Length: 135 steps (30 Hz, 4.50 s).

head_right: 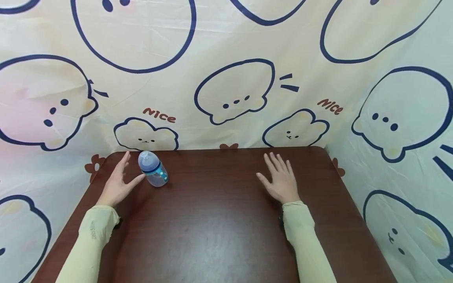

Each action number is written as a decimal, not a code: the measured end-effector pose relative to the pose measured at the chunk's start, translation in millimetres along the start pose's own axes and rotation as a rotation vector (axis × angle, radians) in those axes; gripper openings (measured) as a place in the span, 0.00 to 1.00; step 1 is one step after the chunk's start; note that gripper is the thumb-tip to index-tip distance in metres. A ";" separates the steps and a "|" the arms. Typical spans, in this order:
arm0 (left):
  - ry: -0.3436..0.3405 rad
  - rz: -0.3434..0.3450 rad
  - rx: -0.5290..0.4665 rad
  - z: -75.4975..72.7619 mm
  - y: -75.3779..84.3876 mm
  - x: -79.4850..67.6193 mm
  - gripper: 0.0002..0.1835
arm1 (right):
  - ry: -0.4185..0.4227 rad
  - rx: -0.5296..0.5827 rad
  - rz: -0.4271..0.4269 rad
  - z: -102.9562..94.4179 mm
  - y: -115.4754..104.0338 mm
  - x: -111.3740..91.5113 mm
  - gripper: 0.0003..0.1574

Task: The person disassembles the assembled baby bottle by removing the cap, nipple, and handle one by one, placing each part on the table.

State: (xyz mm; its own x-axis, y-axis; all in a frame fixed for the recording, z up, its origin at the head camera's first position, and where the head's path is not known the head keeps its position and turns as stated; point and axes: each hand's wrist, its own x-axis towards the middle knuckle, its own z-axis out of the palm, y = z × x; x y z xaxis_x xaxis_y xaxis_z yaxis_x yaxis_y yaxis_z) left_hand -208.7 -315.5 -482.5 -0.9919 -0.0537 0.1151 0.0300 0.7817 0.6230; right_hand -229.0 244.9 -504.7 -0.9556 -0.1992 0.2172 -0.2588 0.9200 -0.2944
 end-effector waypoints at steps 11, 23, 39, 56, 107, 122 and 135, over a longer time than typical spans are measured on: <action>0.064 0.013 -0.129 21.5 31.7 23.8 0.52 | -0.034 0.047 -0.135 31.5 -66.4 27.8 0.51; 0.063 0.060 -0.143 33.6 48.0 22.2 0.41 | -0.063 0.088 -0.161 41.9 -101.9 35.3 0.49; -0.082 0.147 -0.288 69.3 96.1 8.8 0.39 | -0.132 0.139 -0.201 55.9 -125.4 41.8 0.54; -0.118 0.205 -0.367 102.4 127.0 3.8 0.36 | -0.270 0.328 -0.156 63.6 -139.2 40.7 0.69; -0.207 0.286 -0.243 115.2 153.0 5.1 0.26 | -0.283 0.257 -0.212 57.9 -134.9 40.4 0.52; -0.119 0.379 -0.041 112.8 159.5 8.6 0.21 | -0.290 0.240 -0.256 54.6 -138.3 39.6 0.49; -0.046 0.442 -0.032 118.5 158.9 12.1 0.17 | -0.302 0.231 -0.253 54.2 -137.5 40.4 0.50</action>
State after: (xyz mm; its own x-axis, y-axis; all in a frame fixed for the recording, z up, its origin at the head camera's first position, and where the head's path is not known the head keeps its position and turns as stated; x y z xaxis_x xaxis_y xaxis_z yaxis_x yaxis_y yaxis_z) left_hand -230.5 -118.3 -473.9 -0.8872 0.3102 0.3415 0.4559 0.7035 0.5451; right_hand -239.7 92.1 -505.9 -0.8478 -0.5289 0.0381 -0.4812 0.7373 -0.4743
